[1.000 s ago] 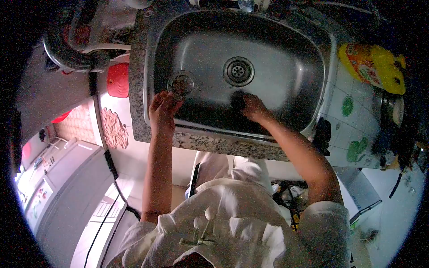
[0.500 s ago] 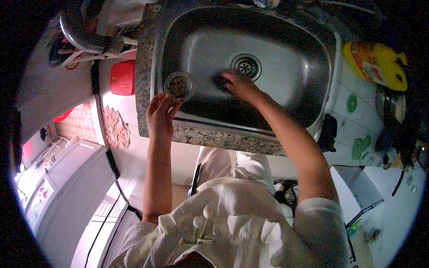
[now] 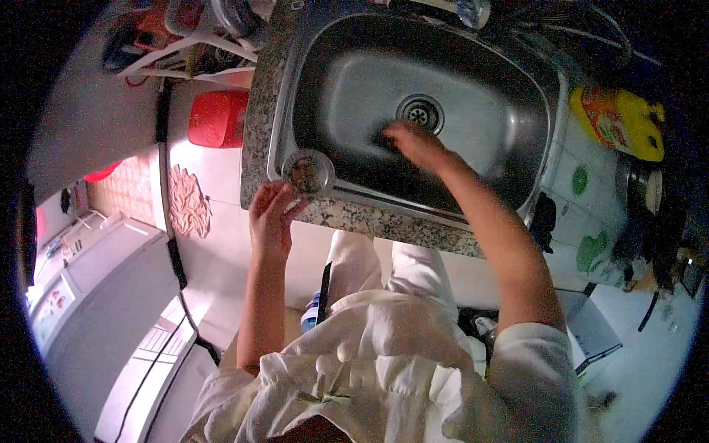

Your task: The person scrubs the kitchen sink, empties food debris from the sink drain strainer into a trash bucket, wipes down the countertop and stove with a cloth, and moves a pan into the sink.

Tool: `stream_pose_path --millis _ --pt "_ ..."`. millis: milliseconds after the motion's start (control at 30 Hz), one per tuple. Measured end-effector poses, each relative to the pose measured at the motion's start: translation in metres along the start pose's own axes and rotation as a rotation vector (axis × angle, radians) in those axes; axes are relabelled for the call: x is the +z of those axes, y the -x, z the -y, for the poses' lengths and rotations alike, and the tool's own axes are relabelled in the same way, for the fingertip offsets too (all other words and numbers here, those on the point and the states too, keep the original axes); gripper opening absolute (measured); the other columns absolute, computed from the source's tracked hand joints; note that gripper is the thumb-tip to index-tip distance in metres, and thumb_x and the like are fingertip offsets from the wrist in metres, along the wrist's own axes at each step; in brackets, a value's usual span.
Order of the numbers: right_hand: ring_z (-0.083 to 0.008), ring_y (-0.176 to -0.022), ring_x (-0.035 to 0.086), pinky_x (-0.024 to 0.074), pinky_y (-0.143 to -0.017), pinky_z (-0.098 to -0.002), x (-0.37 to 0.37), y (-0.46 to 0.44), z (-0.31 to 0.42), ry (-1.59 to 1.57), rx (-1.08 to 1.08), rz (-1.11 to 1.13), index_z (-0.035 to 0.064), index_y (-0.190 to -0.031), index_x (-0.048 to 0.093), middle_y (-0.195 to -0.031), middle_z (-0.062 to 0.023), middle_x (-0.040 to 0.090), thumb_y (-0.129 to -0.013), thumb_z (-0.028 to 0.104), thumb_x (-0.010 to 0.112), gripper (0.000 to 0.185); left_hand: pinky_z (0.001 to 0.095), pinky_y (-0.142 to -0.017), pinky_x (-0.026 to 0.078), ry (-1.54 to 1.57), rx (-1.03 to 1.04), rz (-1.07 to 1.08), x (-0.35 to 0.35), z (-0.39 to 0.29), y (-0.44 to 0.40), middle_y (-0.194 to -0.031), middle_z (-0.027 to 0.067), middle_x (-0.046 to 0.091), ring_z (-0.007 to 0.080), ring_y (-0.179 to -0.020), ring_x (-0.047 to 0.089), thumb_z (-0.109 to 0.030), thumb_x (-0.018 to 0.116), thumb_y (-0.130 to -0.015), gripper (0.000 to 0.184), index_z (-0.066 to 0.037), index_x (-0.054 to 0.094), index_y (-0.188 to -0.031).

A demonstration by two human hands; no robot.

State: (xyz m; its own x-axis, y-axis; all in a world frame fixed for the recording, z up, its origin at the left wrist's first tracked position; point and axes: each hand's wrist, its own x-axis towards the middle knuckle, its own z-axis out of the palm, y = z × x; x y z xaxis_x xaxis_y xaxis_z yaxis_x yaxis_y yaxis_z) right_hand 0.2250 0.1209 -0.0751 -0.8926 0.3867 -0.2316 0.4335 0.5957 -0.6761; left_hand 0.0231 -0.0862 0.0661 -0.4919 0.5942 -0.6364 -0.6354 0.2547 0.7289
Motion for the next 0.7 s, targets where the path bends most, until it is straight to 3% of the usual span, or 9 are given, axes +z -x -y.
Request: stream_pose_path --millis 33,100,200,333,433,533,633,700 --pt "-0.0315 -0.102 0.050 0.0410 -0.088 -0.0391 -0.009 -0.011 0.000 -0.006 0.116 0.066 0.0056 -0.106 0.057 -0.106 -0.0153 0.055 -0.077 -0.001 0.050 0.031 0.0325 -0.071 0.052 -0.023 -0.016 0.013 -0.001 0.002 0.009 -0.081 0.0013 0.054 0.0116 -0.076 0.056 -0.008 0.055 -0.084 0.005 -0.005 0.054 -0.087" --pt "-0.0305 -0.096 0.050 0.0403 -0.086 -0.0376 -0.005 -0.016 -0.009 0.046 -0.017 -0.031 0.0053 -0.099 0.059 -0.102 -0.0105 0.055 -0.071 0.003 0.056 0.028 0.0322 -0.070 0.053 -0.010 -0.030 -0.009 -0.006 0.013 0.027 -0.081 0.0015 0.054 0.0115 -0.077 0.056 -0.007 0.055 -0.083 0.004 -0.005 0.054 -0.086" --pt "-0.0293 -0.099 0.050 0.0393 -0.089 -0.0371 0.017 -0.004 -0.019 0.248 -0.054 0.027 0.0067 -0.102 0.059 -0.106 -0.0096 0.054 -0.073 0.003 0.056 0.029 0.0309 -0.070 0.055 0.040 -0.083 -0.036 -0.012 0.033 0.057 -0.080 0.0022 0.057 0.0106 -0.074 0.059 -0.002 0.055 -0.082 0.004 -0.004 0.055 -0.086" --pt "-0.0288 -0.100 0.050 0.0396 -0.089 -0.0369 0.036 0.034 -0.041 0.233 -0.177 0.128 0.0079 -0.103 0.059 -0.108 -0.0099 0.053 -0.075 0.003 0.054 0.030 0.0315 -0.071 0.054 0.019 -0.087 -0.092 -0.015 0.072 0.096 -0.082 0.0018 0.057 0.0124 -0.076 0.059 -0.006 0.054 -0.084 0.002 -0.006 0.054 -0.086" --pt "-0.0316 -0.102 0.051 0.0410 -0.088 -0.0373 0.028 0.046 -0.043 -0.022 -0.038 0.313 0.0077 -0.111 0.055 -0.113 -0.0131 0.052 -0.077 -0.004 0.050 0.037 0.0311 -0.070 0.054 0.112 -0.110 -0.134 -0.009 0.109 0.121 -0.080 0.0016 0.057 0.0124 -0.075 0.059 -0.006 0.054 -0.084 0.002 -0.006 0.054 -0.086" --pt "-0.0301 -0.099 0.053 0.0426 -0.084 -0.0376 0.017 0.039 -0.040 -0.212 -0.113 0.019 0.0082 -0.110 0.056 -0.109 -0.0148 0.054 -0.078 -0.001 0.049 0.034 0.0319 -0.072 0.053 0.194 -0.127 -0.202 0.002 0.146 0.145 -0.083 0.0015 0.057 0.0121 -0.079 0.058 -0.006 0.054 -0.084 0.003 -0.007 0.055 -0.087" --pt "-0.0300 -0.099 0.054 0.0426 -0.085 -0.0371 0.024 0.011 -0.028 -0.173 -0.146 0.030 0.0101 -0.110 0.057 -0.111 -0.0134 0.056 -0.077 -0.002 0.048 0.036 0.0320 -0.074 0.053 0.246 -0.137 -0.268 0.013 0.174 0.160 -0.086 0.0048 0.059 0.0141 -0.079 0.059 -0.005 0.056 -0.083 0.005 -0.003 0.056 -0.087" --pt "-0.0298 -0.101 0.054 0.0424 -0.086 -0.0369 0.035 -0.001 -0.018 -0.150 -0.152 0.090 0.0109 -0.110 0.057 -0.112 -0.0126 0.056 -0.076 -0.004 0.048 0.038 0.0329 -0.074 0.052 0.235 -0.141 -0.281 0.018 0.186 0.164 -0.086 0.0030 0.058 0.0139 -0.081 0.058 -0.008 0.055 -0.084 0.004 -0.006 0.055 -0.088"
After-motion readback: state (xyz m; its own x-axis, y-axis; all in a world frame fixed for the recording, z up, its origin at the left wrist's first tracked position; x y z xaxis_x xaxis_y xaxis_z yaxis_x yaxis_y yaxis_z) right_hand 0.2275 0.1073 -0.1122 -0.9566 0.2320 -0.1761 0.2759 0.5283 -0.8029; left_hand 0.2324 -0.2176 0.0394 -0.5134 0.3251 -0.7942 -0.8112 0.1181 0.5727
